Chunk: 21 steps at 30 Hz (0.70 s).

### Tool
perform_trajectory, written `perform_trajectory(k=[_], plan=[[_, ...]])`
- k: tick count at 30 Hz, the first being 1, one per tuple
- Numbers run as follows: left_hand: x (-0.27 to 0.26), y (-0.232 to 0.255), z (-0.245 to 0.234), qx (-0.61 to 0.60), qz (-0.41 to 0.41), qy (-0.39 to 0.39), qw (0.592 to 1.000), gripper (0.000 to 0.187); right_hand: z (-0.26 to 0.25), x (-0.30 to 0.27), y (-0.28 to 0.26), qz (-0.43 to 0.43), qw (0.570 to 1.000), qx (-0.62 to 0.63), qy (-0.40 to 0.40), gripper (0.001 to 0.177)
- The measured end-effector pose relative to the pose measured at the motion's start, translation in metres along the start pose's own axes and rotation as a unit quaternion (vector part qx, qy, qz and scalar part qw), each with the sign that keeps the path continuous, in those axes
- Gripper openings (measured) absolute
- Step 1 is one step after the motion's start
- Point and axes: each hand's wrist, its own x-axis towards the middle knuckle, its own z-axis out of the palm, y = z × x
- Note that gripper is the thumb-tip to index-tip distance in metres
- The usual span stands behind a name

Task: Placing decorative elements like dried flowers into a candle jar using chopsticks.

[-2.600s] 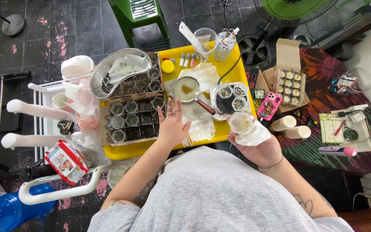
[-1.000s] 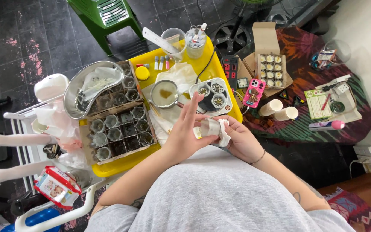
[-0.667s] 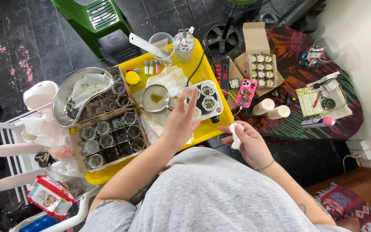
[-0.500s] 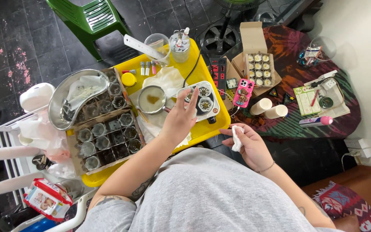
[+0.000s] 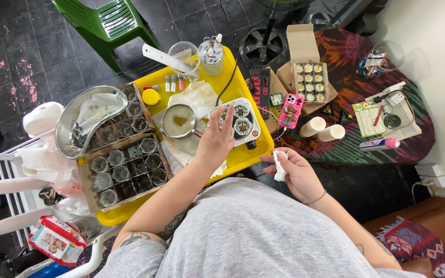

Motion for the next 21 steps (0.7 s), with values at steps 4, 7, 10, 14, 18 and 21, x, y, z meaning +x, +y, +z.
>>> perform_trajectory(k=[4,7,10,14,18,21], plan=[[-0.004,-0.006,0.013,0.046,0.014,0.041,0.998,0.113,-0.003,0.001,0.0,0.005,1.0,-0.001,-0.004,0.026],[-0.009,-0.014,0.022,-0.009,-0.005,0.064,0.998,0.116,-0.005,0.002,0.001,0.011,1.0,-0.011,0.005,0.026],[-0.009,-0.016,0.02,-0.059,-0.021,0.082,0.995,0.123,-0.006,0.003,0.0,0.007,1.0,0.004,-0.003,0.027],[-0.007,-0.016,0.009,-0.095,-0.073,0.075,0.99,0.137,-0.005,0.01,-0.002,0.008,1.0,-0.011,0.009,0.025],[-0.004,-0.017,0.004,-0.136,-0.108,0.054,0.983,0.144,-0.019,0.038,0.007,-0.045,0.996,-0.07,-0.027,0.033],[0.002,-0.018,-0.001,-0.162,-0.13,0.032,0.978,0.143,-0.008,0.055,0.001,-0.077,0.956,-0.282,0.001,0.051]])
